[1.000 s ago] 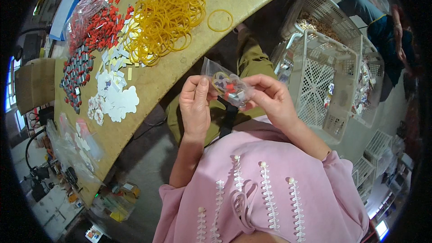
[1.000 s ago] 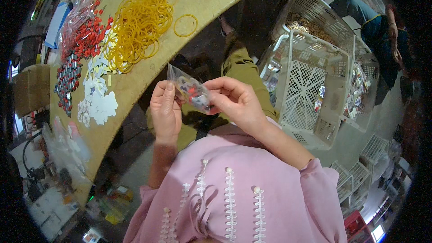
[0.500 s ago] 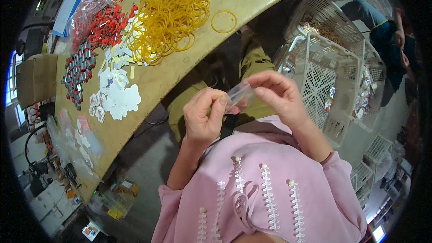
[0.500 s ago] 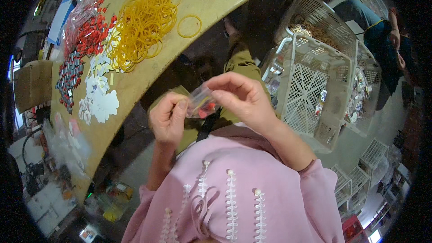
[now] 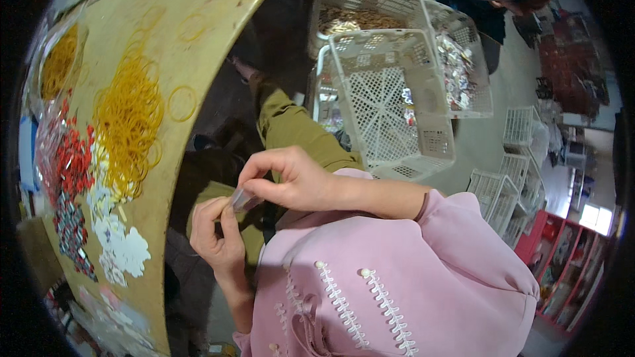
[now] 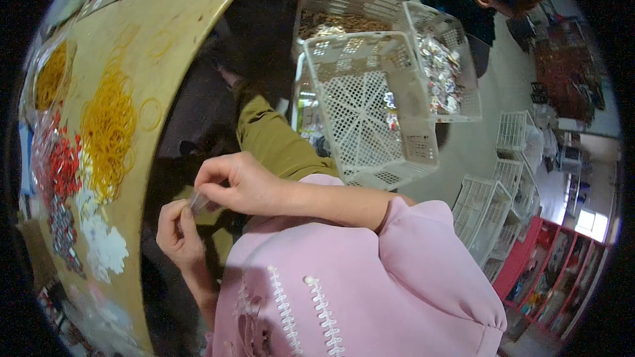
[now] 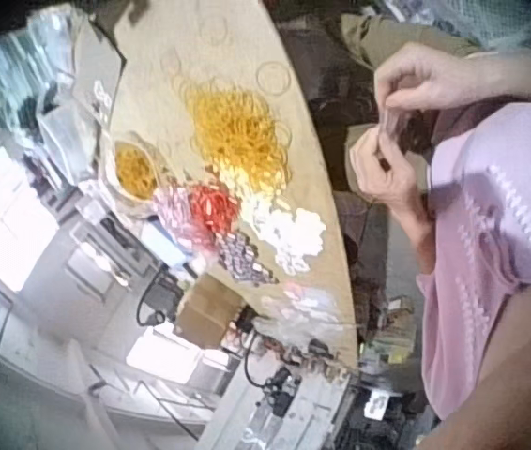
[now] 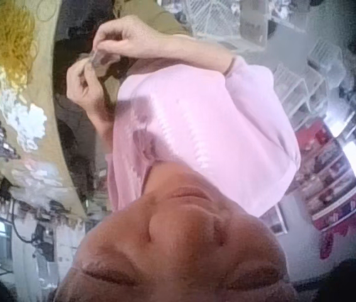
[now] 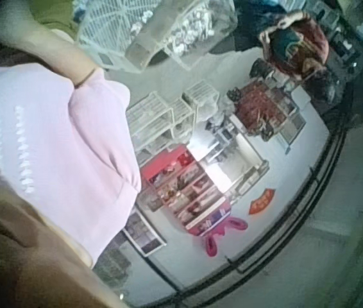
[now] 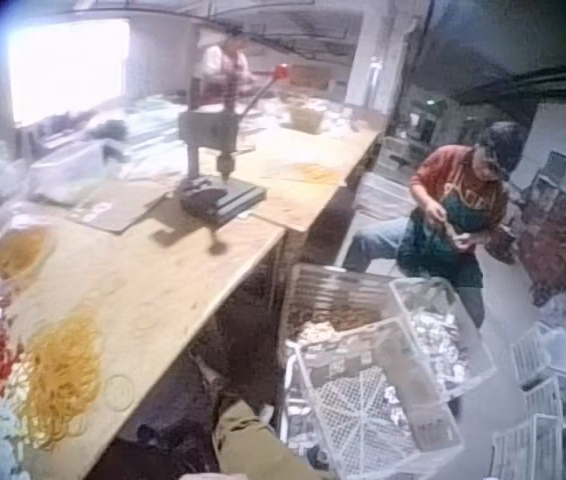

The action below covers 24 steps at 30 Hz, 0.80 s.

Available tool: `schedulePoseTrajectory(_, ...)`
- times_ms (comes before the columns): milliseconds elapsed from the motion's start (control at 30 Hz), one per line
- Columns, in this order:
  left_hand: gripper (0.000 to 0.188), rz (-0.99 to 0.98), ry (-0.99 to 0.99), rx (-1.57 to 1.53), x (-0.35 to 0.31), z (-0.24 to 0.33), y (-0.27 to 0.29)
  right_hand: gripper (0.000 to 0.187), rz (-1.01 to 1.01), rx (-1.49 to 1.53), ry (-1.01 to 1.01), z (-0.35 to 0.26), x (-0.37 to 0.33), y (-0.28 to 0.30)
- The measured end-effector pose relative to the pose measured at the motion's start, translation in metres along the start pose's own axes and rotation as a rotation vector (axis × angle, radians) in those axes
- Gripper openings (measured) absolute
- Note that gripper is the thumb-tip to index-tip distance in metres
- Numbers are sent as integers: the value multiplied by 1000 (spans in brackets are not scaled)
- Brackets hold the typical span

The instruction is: The person assembles small keychains by placing white cutouts and yellow rubber bands into clear plastic bags. They repeatedly pick up items from the table, insert them into bags, and place the finished units into a white basket.

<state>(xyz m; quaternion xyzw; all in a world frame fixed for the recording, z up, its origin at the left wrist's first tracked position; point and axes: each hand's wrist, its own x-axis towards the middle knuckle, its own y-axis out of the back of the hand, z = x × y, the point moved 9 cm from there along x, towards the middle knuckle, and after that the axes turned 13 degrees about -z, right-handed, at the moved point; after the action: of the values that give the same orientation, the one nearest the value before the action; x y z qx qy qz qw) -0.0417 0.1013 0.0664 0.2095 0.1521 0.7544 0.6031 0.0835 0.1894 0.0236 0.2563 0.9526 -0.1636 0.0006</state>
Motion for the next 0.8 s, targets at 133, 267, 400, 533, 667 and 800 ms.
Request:
schedulePoseTrajectory(133, 6, -46, 101, -71, 4, -7, -12, 7, 158, -625, 297, -26, -9, -4)
schedulePoseTrajectory(267, 6, 7, 168, -84, 2, -17, -23, 6, 225, -803, 373, -29, -13, -11)
schedulePoseTrajectory(400, 10, -100, 154, 24, 8, -16, -32, 7, 185, -779, 298, -17, -17, -5)
schedulePoseTrajectory(533, 12, -216, 13, 103, 22, 5, -50, 9, 204, -618, 192, -13, -29, 19)
schedulePoseTrajectory(667, 11, -344, -28, 103, 30, 19, -74, 10, 314, -582, 191, -21, -54, 63)
schedulePoseTrajectory(800, 9, -426, -59, 8, 39, 24, -100, 9, 686, -575, 39, -28, -124, 150)
